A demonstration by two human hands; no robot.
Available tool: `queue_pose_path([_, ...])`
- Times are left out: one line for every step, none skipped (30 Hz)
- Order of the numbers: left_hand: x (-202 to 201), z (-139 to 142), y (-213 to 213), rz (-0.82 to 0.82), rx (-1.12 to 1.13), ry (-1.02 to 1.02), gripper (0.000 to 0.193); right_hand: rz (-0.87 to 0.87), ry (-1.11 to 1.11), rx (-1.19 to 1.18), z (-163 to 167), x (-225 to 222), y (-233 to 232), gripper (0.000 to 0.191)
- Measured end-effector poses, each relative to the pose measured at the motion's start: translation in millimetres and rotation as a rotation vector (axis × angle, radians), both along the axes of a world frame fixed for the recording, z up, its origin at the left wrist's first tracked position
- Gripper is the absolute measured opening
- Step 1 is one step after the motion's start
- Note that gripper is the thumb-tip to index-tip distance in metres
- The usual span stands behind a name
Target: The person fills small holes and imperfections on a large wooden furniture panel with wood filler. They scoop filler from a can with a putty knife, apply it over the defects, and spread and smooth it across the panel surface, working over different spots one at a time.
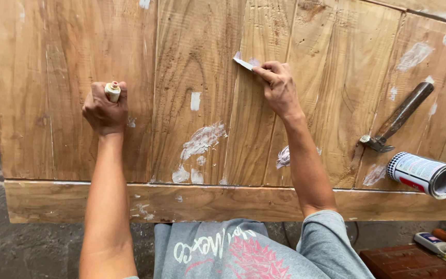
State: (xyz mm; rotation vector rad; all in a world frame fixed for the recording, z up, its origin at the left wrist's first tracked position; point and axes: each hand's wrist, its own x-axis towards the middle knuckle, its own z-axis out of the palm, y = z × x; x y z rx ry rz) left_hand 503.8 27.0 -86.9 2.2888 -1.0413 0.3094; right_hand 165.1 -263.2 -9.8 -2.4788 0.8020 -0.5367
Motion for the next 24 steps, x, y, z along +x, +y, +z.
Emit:
queue_pose_path([0.2, -0.7, 0.5, 0.000, 0.000, 0.010, 0.049, 0.014, 0.027, 0.006, 1.9, -3.6, 2.2, 0.032])
queue_pose_path([0.6, -1.5, 0.9, 0.000, -0.003, 0.019, 0.050, 0.027, 0.053, 0.009, 3.9, -6.9, 4.7, 0.033])
queue_pose_path([0.9, -2.1, 1.3, -0.003, -0.010, 0.019, 0.048, 0.034, 0.079, 0.010, 5.4, -9.8, 7.9, 0.034])
queue_pose_path([1.1, -2.5, 2.0, -0.008, -0.017, 0.020, 0.046, 0.040, 0.104, 0.011, 7.0, -13.0, 11.7, 0.035])
queue_pose_path([1.0, -3.0, 2.0, -0.013, -0.026, 0.021, 0.044, 0.044, 0.130, 0.011, 8.2, -16.2, 14.9, 0.037])
queue_pose_path([1.0, -3.5, 2.6, -0.013, -0.017, 0.019, 0.044, 0.054, 0.141, 0.004, 8.4, -18.7, 18.6, 0.037])
queue_pose_path([1.1, -3.6, 2.7, -0.013, -0.011, 0.016, 0.045, 0.063, 0.150, -0.005, 8.5, -21.2, 21.6, 0.038])
queue_pose_path([0.8, -4.0, 2.5, -0.013, -0.005, 0.013, 0.045, 0.073, 0.160, -0.015, 7.9, -23.6, 23.5, 0.039])
queue_pose_path([0.4, -4.2, 3.2, -0.013, -0.004, 0.016, 0.045, 0.092, 0.156, -0.003, 7.2, -25.6, 24.6, 0.038])
queue_pose_path([0.7, -4.5, 3.4, -0.014, -0.004, 0.016, 0.046, 0.110, 0.150, 0.007, 5.8, -27.1, 24.2, 0.037])
queue_pose_path([1.2, -5.0, 2.8, -0.016, -0.007, 0.015, 0.046, 0.126, 0.144, 0.015, 4.5, -28.5, 22.8, 0.037])
queue_pose_path([1.6, -5.4, 2.4, -0.015, -0.003, 0.011, 0.046, 0.127, 0.120, 0.034, 3.0, -29.2, 20.0, 0.030])
queue_pose_path([1.8, -5.7, 2.7, -0.015, 0.004, 0.009, 0.046, 0.128, 0.096, 0.056, 1.2, -29.2, 16.4, 0.024])
queue_pose_path([1.7, -5.9, 2.5, -0.015, 0.010, 0.007, 0.046, 0.127, 0.073, 0.076, -0.7, -28.5, 12.7, 0.018])
queue_pose_path([1.8, -5.9, 2.4, -0.013, 0.010, 0.009, 0.046, 0.077, 0.042, 0.082, -3.3, -24.7, 7.3, 0.018])
queue_pose_path([1.6, -5.5, 2.1, -0.011, 0.009, 0.011, 0.046, 0.027, 0.012, 0.087, -5.6, -19.7, 0.5, 0.018])
queue_pose_path([1.2, -5.0, 1.9, -0.009, 0.008, 0.014, 0.046, -0.022, -0.019, 0.092, -7.2, -16.3, -4.5, 0.018])
queue_pose_path([1.0, -4.0, 2.1, -0.007, 0.009, 0.018, 0.046, -0.044, -0.013, 0.079, -8.6, -13.3, -7.7, 0.019])
queue_pose_path([0.7, -3.0, 1.9, -0.008, 0.009, 0.023, 0.047, -0.069, -0.007, 0.066, -9.6, -9.7, -11.2, 0.020])
queue_pose_path([0.6, -2.2, 0.9, -0.012, 0.008, 0.028, 0.047, -0.097, -0.001, 0.051, -10.2, -6.4, -14.1, 0.022])
queue_pose_path([0.0, -1.8, 0.6, -0.014, 0.004, 0.028, 0.047, -0.099, 0.006, 0.036, -10.5, -3.2, -16.0, 0.021])
queue_pose_path([-0.3, -1.7, 0.9, -0.014, 0.000, 0.029, 0.046, -0.099, 0.014, 0.021, -10.3, -1.0, -16.8, 0.021])
queue_pose_path([0.1, -2.0, 1.2, -0.012, -0.005, 0.029, 0.046, -0.097, 0.021, 0.006, -9.4, -1.0, -16.0, 0.021])
queue_pose_path([0.8, -2.9, 1.2, -0.020, -0.013, 0.026, 0.046, -0.094, 0.063, 0.077, -8.0, -2.6, -14.4, 0.020])
